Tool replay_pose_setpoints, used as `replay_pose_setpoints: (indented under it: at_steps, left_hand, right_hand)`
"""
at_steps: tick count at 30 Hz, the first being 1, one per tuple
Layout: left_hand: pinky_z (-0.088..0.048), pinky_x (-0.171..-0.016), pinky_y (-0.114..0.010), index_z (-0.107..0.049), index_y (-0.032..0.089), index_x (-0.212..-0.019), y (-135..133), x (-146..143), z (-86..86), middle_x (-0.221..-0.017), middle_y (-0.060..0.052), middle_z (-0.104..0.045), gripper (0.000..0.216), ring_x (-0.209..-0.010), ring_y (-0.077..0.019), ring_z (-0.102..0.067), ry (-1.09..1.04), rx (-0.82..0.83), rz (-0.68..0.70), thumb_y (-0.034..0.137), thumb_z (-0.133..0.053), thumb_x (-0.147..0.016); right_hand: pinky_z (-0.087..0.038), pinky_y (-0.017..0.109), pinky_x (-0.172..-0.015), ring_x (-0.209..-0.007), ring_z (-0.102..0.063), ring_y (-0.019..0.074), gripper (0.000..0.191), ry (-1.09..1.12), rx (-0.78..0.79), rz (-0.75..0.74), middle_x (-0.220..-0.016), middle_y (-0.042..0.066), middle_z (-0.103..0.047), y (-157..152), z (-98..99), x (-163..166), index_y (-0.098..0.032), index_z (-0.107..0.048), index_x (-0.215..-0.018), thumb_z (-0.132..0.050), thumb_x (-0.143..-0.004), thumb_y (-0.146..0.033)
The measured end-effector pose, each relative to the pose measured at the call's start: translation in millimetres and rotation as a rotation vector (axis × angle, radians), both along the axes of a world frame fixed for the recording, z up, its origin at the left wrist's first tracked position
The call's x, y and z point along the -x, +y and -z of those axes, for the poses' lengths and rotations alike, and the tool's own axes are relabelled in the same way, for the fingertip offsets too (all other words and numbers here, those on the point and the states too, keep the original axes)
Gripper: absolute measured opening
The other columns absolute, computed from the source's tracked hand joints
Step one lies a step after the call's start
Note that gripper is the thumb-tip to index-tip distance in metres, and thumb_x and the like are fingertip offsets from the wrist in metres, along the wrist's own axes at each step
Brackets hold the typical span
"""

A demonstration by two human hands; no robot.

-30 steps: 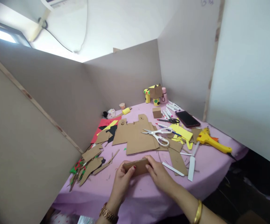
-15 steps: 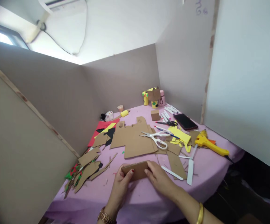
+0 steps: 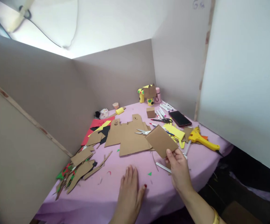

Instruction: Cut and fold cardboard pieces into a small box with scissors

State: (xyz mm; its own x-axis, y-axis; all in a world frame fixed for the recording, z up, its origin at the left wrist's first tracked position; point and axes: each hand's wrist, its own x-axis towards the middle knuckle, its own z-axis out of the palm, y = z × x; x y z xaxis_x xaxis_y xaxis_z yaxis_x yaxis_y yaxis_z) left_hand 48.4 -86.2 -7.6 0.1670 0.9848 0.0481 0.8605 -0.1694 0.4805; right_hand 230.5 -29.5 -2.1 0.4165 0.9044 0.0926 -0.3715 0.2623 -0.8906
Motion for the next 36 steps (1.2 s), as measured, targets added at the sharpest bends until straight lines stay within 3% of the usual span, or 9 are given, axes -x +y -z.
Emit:
replay_pose_setpoints:
  at_steps: [5,9,14,17,20,24,27,31,36]
  left_hand:
    - [-0.012,-0.109,-0.051,-0.026,-0.002,-0.137,11,-56,0.6,-0.146,-0.022,-0.016,0.072,-0.136,-0.0336,-0.009,-0.019,0.018,0.115,0.036,-0.047,-0.079]
    - [-0.012,-0.111,-0.046,-0.025,0.004,-0.139,23,-71,-5.7,-0.148,-0.018,-0.022,0.064,-0.138,-0.0265,-0.009,-0.438,-0.093,0.037,0.037,-0.040,-0.085]
    - [-0.018,-0.110,-0.036,-0.012,0.020,-0.140,27,-41,-25.4,-0.151,-0.012,-0.016,0.070,-0.137,-0.0194,-0.016,-1.008,-0.324,-0.302,0.039,-0.048,-0.083]
    - [-0.021,-0.107,-0.032,-0.022,0.029,-0.136,23,-13,-34.4,-0.147,-0.006,-0.025,0.055,-0.133,-0.0163,-0.024,-1.010,-0.471,-0.295,0.037,-0.044,-0.087]
    - [-0.042,-0.079,-0.028,-0.053,0.021,-0.095,23,9,-28.1,-0.093,-0.004,-0.060,0.026,-0.089,-0.0170,-0.055,-0.972,-0.357,-0.390,0.043,-0.047,-0.083]
    - [-0.038,-0.061,-0.026,-0.048,0.020,-0.069,30,20,-11.9,-0.063,0.004,-0.048,0.028,-0.062,-0.0138,-0.045,-0.946,-0.321,-0.459,0.045,-0.048,-0.082]
    - [-0.037,-0.062,-0.026,-0.048,0.020,-0.070,34,19,-8.2,-0.064,0.003,-0.050,0.029,-0.063,-0.0140,-0.045,-0.956,-0.309,-0.446,0.046,-0.048,-0.082]
    - [-0.036,-0.064,-0.026,-0.047,0.020,-0.069,33,16,-9.6,-0.064,0.003,-0.048,0.029,-0.064,-0.0145,-0.045,-0.963,-0.321,-0.449,0.046,-0.045,-0.083]
    - [-0.035,-0.063,-0.027,-0.046,0.021,-0.069,29,14,-10.7,-0.064,0.004,-0.046,0.028,-0.064,-0.0152,-0.044,-0.946,-0.346,-0.474,0.046,-0.045,-0.083]
  right_hand:
    - [-0.039,0.016,-0.047,-0.050,-0.043,0.0075,0.026,0.059,0.006,-0.026,-0.063,-0.007,-0.053,-12,-8.3,2,-0.021,-0.053,-0.079,-0.069,-0.072,-0.040]
    - [-0.039,0.017,-0.047,-0.050,-0.045,0.0089,0.020,0.028,0.013,-0.111,-0.059,-0.007,-0.053,-22,-12.6,8,-0.022,-0.053,-0.079,-0.065,-0.076,-0.037]
    - [-0.046,0.027,-0.064,-0.068,-0.056,0.0167,0.016,-0.339,-0.051,-0.295,-0.080,0.002,-0.062,-27,-19.0,16,-0.021,-0.053,-0.091,-0.049,-0.086,-0.036]
    - [-0.043,0.030,-0.066,-0.070,-0.055,0.0190,0.020,-0.732,-0.124,-0.381,-0.077,0.003,-0.059,-25,-17.1,29,-0.021,-0.053,-0.083,-0.039,-0.090,-0.034]
    - [-0.039,0.032,-0.064,-0.069,-0.053,0.0207,0.016,-0.828,-0.153,-0.433,-0.073,0.003,-0.058,-21,-5.5,46,-0.021,-0.054,-0.073,-0.045,-0.086,-0.026]
    - [-0.042,0.034,-0.062,-0.066,-0.054,0.0225,0.018,-0.915,-0.150,-0.459,-0.067,0.004,-0.059,-17,8.0,55,-0.021,-0.055,-0.068,-0.045,-0.083,-0.020]
    - [-0.045,0.039,-0.078,-0.087,-0.058,0.0252,0.017,-0.925,-0.150,-0.435,-0.091,0.009,-0.064,-20,7.1,54,-0.020,-0.057,-0.096,-0.045,-0.084,-0.022]
    - [-0.025,0.049,-0.106,-0.134,-0.024,0.0241,0.057,-0.769,-0.041,-0.307,-0.143,0.018,-0.029,-33,8.9,65,-0.019,-0.011,-0.139,-0.035,-0.088,-0.026]
    - [-0.005,0.050,-0.111,-0.139,-0.001,0.0205,0.087,-0.657,0.070,-0.544,-0.153,0.017,-0.003,-50,21.2,93,-0.013,0.012,-0.142,-0.043,-0.073,-0.012]
